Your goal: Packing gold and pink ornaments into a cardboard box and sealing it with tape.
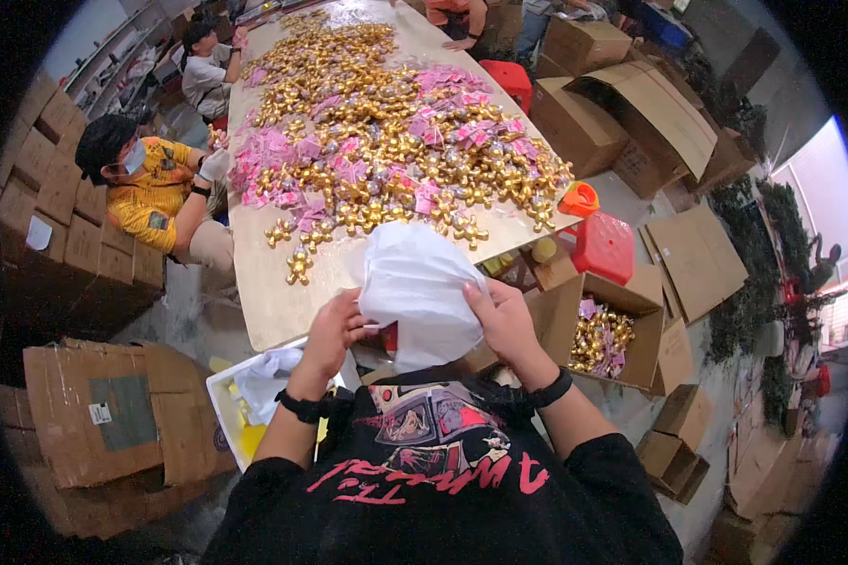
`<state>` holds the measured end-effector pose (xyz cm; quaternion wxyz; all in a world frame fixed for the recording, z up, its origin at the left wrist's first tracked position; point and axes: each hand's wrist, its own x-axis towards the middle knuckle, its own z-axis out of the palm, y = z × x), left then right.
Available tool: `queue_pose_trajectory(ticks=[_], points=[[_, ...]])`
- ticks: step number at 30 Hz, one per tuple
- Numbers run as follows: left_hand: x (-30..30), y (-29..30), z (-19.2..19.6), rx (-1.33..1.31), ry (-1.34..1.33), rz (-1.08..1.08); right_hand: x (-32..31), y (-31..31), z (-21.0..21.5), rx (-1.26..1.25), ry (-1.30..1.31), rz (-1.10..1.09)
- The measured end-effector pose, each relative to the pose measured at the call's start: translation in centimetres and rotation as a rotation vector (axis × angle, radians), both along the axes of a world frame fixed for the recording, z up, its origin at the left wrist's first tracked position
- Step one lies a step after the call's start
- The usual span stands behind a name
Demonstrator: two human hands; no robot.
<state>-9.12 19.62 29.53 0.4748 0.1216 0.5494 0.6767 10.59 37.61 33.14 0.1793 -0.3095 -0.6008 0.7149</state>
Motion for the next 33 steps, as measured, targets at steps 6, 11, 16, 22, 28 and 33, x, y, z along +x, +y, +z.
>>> queue_pose_trajectory(ticks=[6, 11, 16, 22, 28, 33], points=[[1.3, 1.8, -0.7, -0.003, 0.041, 0.001, 0.3, -0.8, -0.8, 0.087, 0.077, 0.247], [2.4, 2.5, 1.0, -0.005, 0.198, 0.234, 0.3, -1.2, -1.5, -0.211, 0.164, 0.064], [2.5, 2.4, 2.3, -0.052, 0.52, 0.236, 0.1, -1.9, 2.9, 0.819, -0.19, -0.074], [5.2, 5.3, 8.4, 0.577, 1.189, -0.314, 1.3, 0.9, 3.9, 0.881, -0.098, 0.251], [3.6, 7.5, 6.0, 0.113, 1.382, 0.263, 11.3, 5.8, 4.7, 0.466, -0.142, -0.268], [4.3, 14.6, -0.9, -0.323, 0.07, -0.072, 20.3, 8.9, 2.9, 0.195, -0.025, -0.449]])
